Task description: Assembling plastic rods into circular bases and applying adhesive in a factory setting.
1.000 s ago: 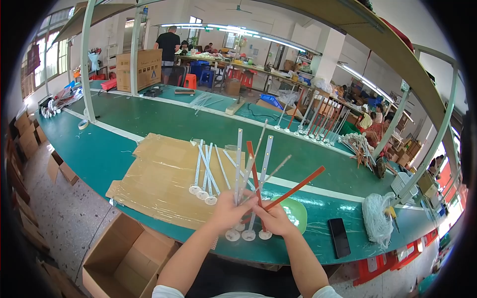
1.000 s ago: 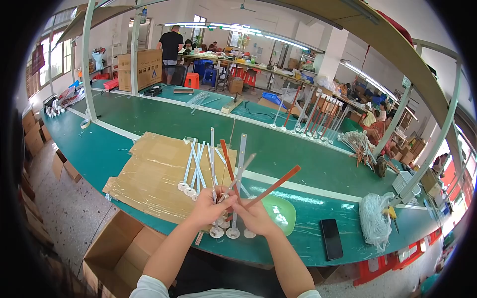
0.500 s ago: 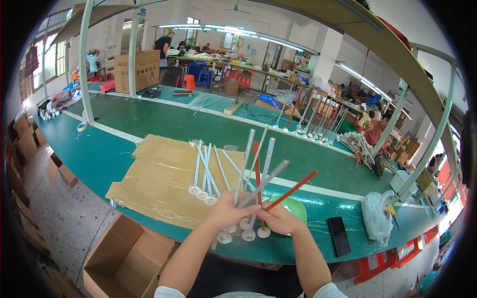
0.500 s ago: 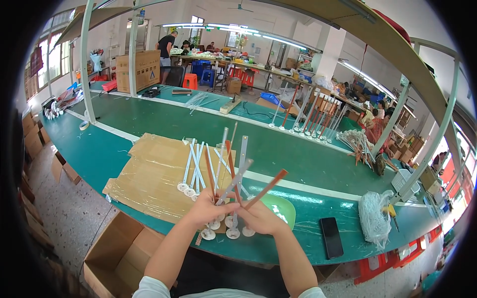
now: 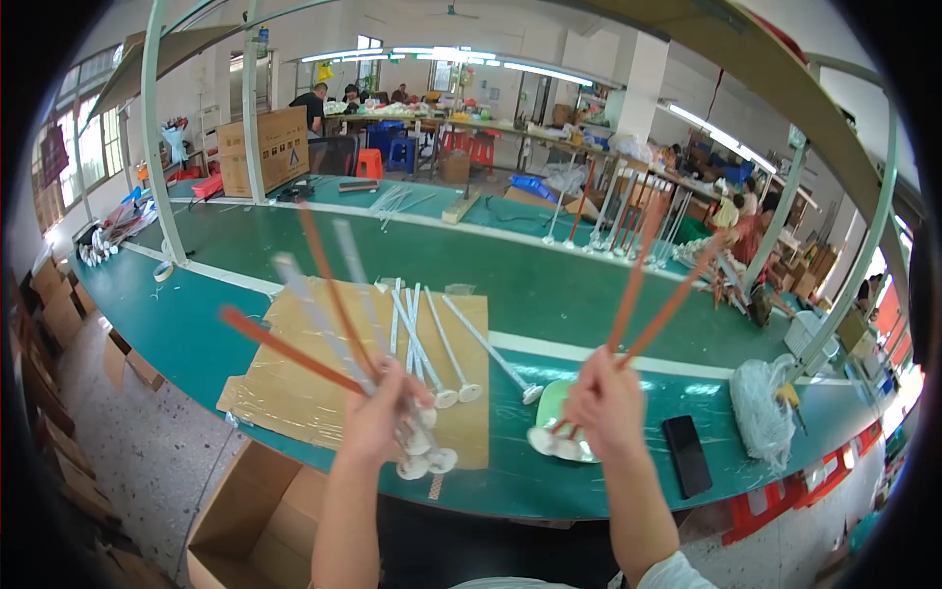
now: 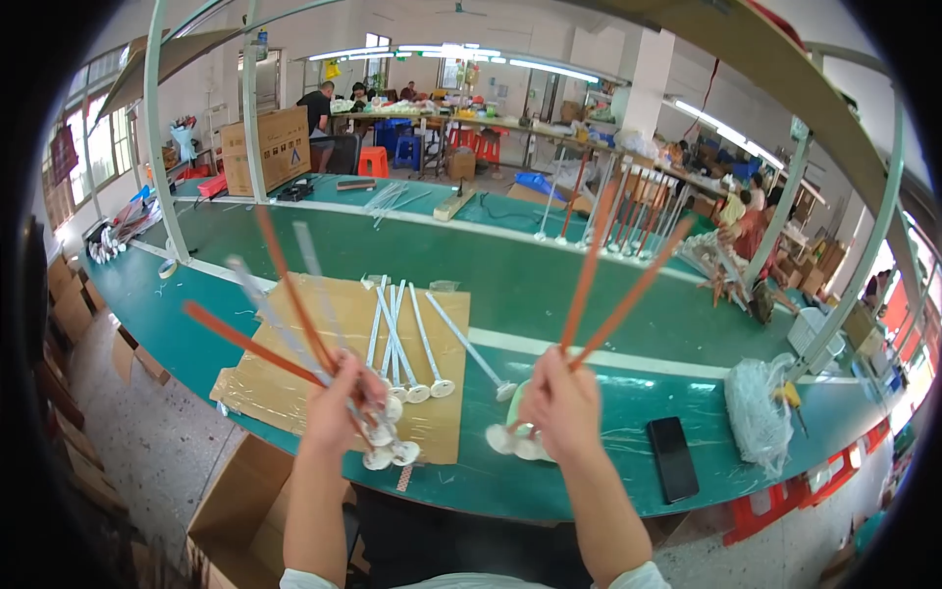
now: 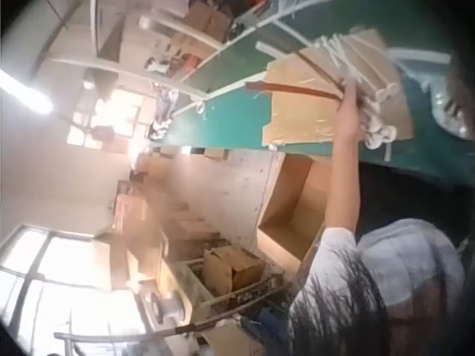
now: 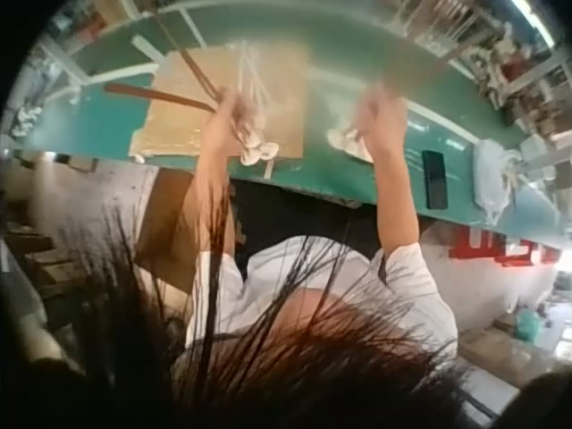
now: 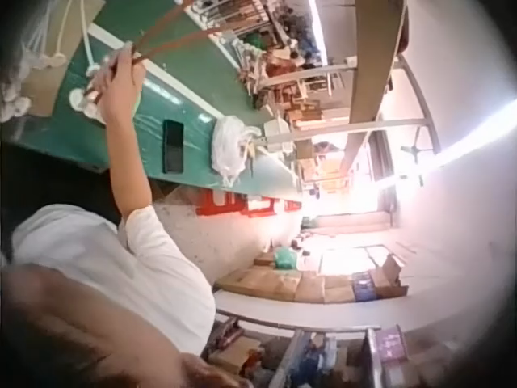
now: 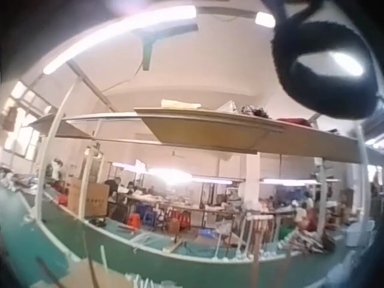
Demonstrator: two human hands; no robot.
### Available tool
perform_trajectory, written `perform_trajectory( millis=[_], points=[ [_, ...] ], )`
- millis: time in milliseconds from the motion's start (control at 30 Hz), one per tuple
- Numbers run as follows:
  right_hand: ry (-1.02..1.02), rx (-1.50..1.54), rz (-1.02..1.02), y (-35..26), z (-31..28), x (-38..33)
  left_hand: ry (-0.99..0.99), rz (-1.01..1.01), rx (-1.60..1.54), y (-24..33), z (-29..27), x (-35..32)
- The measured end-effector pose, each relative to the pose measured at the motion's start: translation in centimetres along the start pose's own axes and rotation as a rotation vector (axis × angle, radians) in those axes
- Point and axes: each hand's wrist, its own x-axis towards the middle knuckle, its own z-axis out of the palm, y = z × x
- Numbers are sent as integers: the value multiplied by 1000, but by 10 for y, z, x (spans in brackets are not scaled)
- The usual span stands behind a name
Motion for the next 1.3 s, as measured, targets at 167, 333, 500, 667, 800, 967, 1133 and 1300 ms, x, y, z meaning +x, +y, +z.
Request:
perform_trajectory(
  millis=[167,333,500,667,800,967,1133,1300],
  points=[
    [-293,37,-134,-70,43,-92,-24,65,-5,62,-54,24],
    [-426,228,-152,-49,32,-99,217,-144,375,65,-68,93],
    [-505,364,-19,-60,41,-97,98,-232,1440,56,-122,145],
    [-714,449,-154,-60,18,-83,160,-428,1944,47,-136,174],
    [-653,406,-23,-53,-1,-71,281,-314,2177,26,-147,177],
    [-432,374,22,-41,-9,-74,304,-468,2260,22,-120,174],
    [-313,296,-106,-34,-17,-77,248,-390,2405,23,-94,173],
    [-348,181,-96,-38,-17,-72,-101,14,2057,-8,-51,172]
  ],
)
